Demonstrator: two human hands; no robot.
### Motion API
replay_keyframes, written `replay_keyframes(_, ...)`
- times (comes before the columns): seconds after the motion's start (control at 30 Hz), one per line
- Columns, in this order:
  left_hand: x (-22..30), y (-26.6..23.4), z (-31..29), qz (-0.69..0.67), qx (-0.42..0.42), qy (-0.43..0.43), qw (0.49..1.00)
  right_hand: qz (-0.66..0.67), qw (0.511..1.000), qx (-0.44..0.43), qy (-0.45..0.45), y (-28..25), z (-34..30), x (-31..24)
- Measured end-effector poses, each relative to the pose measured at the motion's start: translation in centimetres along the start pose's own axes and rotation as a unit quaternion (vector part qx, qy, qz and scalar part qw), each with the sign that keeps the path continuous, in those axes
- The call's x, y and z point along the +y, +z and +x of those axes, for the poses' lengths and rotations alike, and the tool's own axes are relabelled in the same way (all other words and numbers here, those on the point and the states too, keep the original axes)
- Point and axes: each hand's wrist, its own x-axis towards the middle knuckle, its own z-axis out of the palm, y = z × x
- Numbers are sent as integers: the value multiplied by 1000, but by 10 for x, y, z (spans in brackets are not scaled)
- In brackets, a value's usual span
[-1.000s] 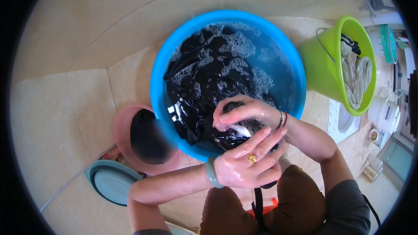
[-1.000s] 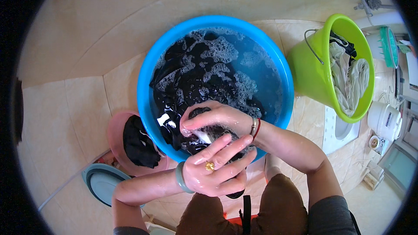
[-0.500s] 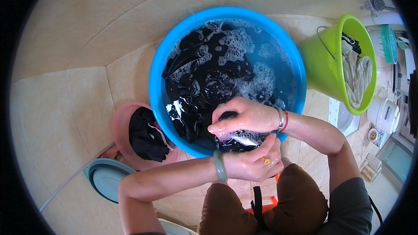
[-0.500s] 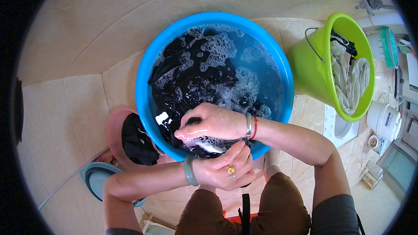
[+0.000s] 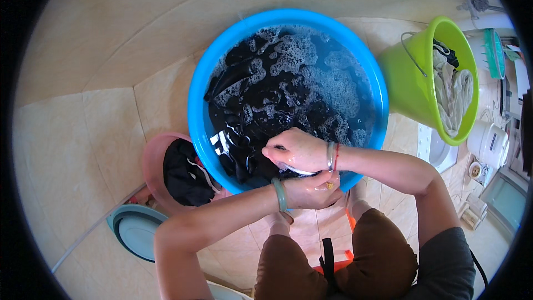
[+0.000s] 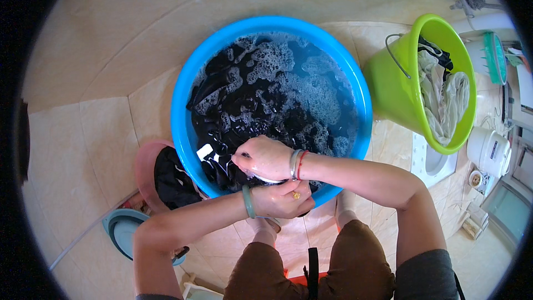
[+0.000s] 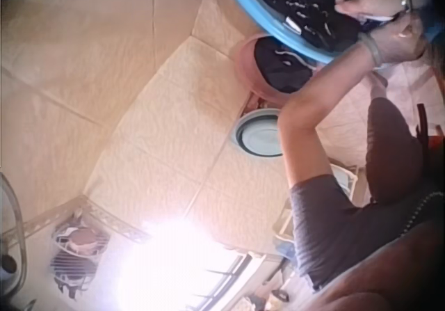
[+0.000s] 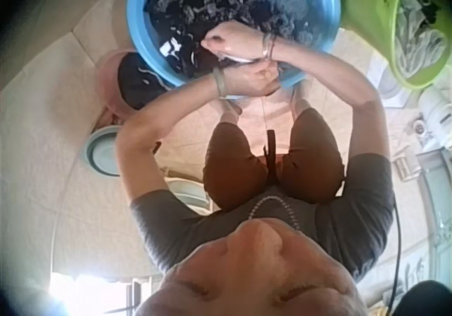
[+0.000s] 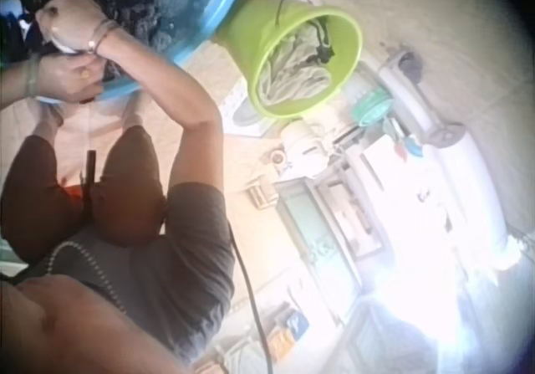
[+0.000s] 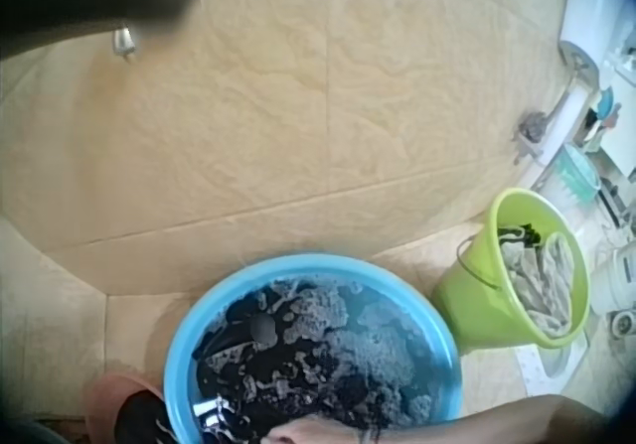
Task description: The person hand-washes clothes in a blue basin filled with soapy water. They scrub and wring out a light-colored garment and a dark garment, then transfer the wet items into a green bucket.
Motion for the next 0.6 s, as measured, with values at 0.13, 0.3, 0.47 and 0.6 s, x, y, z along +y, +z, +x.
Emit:
replay_keyframes(0.13, -19, -3, -9, -131, 44, -25, 990, 146, 988, 53, 13, 0, 8, 31)
replay_keyframes(0.3, -51, -50, -11, -413, 298, -405, 759, 563, 814, 122, 69, -37, -32, 17)
replay_keyframes(0.47, -65, -67, 1, -610, 434, -650, 129, 430, 862, 263, -59, -52, -72, -11)
replay_keyframes(0.6, -62, -85, 13, -751, 388, -530, 72, 473, 832, 275, -92, -64, -100, -21)
